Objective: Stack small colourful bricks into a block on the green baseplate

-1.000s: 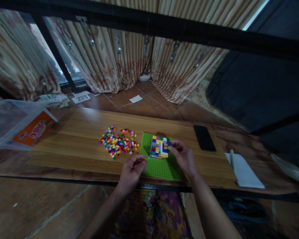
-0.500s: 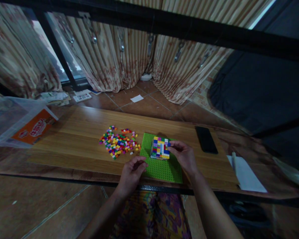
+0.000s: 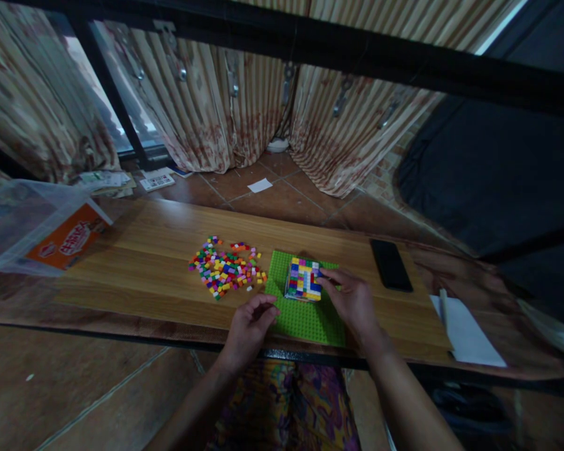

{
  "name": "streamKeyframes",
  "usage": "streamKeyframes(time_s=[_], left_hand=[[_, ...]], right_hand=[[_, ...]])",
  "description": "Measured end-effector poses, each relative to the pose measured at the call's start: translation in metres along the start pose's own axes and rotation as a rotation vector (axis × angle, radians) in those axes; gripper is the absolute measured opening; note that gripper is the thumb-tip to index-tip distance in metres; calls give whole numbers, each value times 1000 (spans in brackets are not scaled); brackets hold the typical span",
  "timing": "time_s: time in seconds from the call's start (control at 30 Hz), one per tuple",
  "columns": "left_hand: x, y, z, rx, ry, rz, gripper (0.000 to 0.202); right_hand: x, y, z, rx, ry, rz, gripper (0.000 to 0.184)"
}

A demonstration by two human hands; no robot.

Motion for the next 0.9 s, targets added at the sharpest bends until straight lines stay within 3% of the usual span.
streamKeyframes(time_s=[0.53,0.73,0.8,0.9], left_hand=[[-1,3,2,-4,1,89,28],[-1,-3,-5,36,-9,118,27],[-8,-4,-8,69,-40,158,27],[-27,-3,-13,137,-111,261,24]], right_hand=[[7,5,-19,-286,93,-382,36],[10,5,-26,-229,232,-457,43],[7,3,-33,-160,198,-402,47],[-3,-4,-54,-4,24,-353,51]])
Point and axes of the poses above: each hand's wrist, its own z-axis towards the middle knuckle, its own x-axis out of the palm, y = z × x, the point moved 4 cm from there along z, towards the middle knuckle, and after that the axes turned 14 degrees about -x, right-handed, at the moved point
